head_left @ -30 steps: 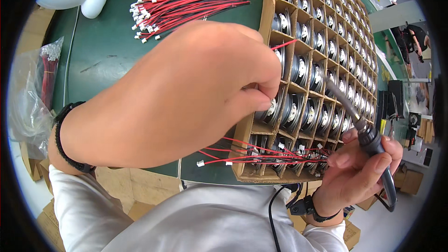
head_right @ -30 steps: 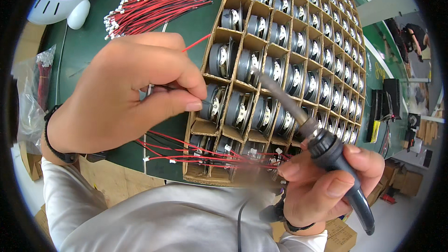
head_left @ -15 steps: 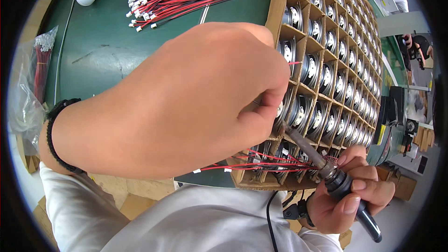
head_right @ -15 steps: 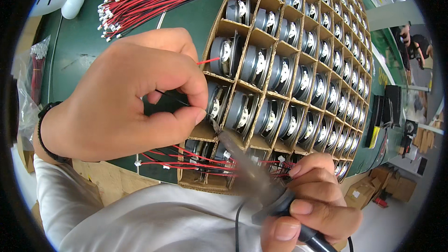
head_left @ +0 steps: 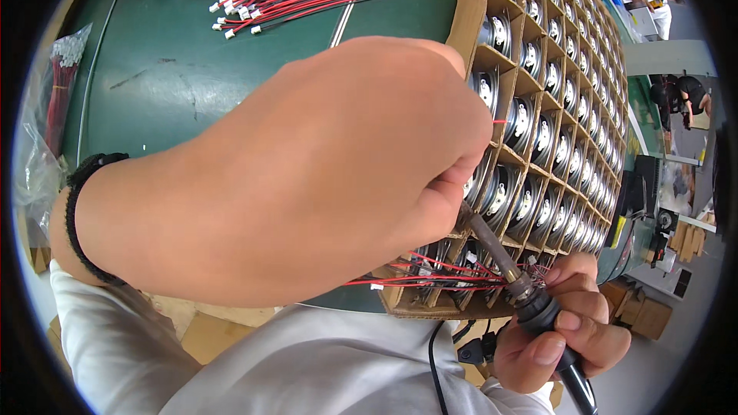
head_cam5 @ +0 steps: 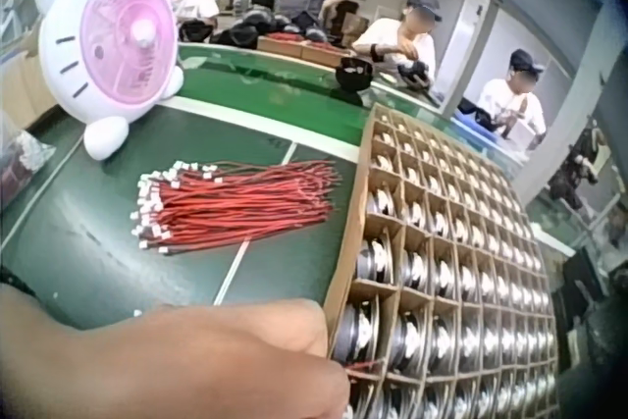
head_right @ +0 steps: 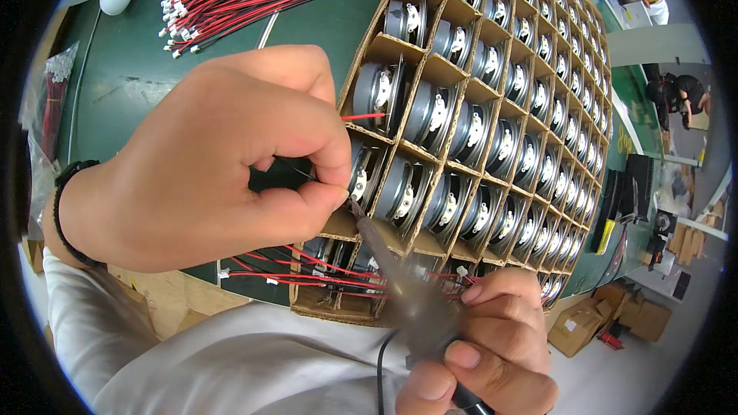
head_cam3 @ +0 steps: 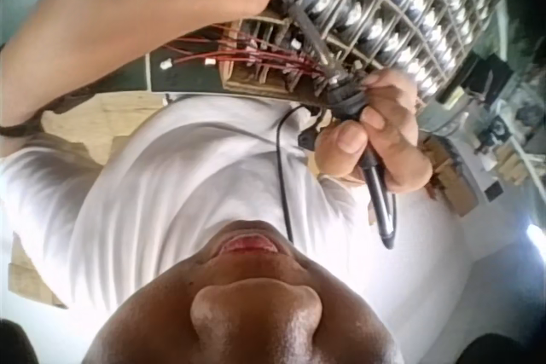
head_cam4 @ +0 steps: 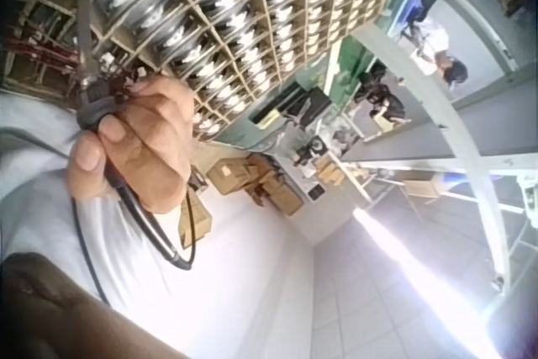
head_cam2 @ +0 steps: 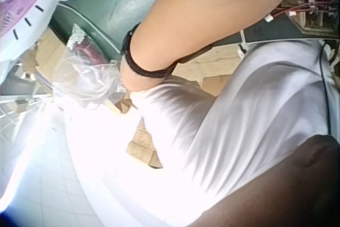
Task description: Soldering wires onto small electronic components arranged in a grid.
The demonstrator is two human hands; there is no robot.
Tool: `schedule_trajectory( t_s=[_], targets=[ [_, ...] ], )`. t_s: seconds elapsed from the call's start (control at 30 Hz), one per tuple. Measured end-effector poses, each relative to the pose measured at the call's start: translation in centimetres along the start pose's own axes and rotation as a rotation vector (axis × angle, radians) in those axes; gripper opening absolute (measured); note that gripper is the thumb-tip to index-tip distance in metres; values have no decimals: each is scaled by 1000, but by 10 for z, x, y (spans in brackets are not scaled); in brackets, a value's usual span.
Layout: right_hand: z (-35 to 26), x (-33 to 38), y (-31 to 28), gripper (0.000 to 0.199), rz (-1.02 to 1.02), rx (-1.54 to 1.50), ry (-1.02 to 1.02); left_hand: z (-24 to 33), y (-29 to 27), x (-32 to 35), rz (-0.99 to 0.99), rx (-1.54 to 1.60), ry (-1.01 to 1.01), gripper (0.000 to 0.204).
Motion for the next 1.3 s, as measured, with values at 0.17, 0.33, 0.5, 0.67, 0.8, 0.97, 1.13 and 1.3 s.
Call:
schedule_trajectory(
  t_s=[0.17,0.33,0.5,0.67,0.8,0.97,1.13,1.3],
  targets=[
    [-4,1,1,29,-25,-15,-97,-19,1,1,41,130,-3,8],
    [-6,1,2,27,-46,-57,-130,-14,-1,6,105,153,69,10],
    [-8,1,3,29,-44,-18,-108,-23,1,9,163,180,151,11],
    [-9,1,6,33,-91,-9,-97,-24,1,14,228,167,172,12],
    [-9,-1,7,34,-76,-32,-45,-21,1,12,220,172,183,12],
    [-10,-8,15,27,-149,-123,-37,-24,3,12,186,155,158,13],
    [-11,-11,17,25,-158,-190,-66,-23,3,13,203,136,175,13],
    [-12,-8,16,26,-139,-175,-65,-22,3,12,183,125,176,14]
  ],
)
Point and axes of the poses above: each hand's wrist, its own x-axis away from the middle knuckle, its own y-axis out of the palm, z = x × y, the point moved 8 cm from there along -x, towards the middle knuckle, and after that the axes turned 12 degrees about z, right-handed, at the moved point
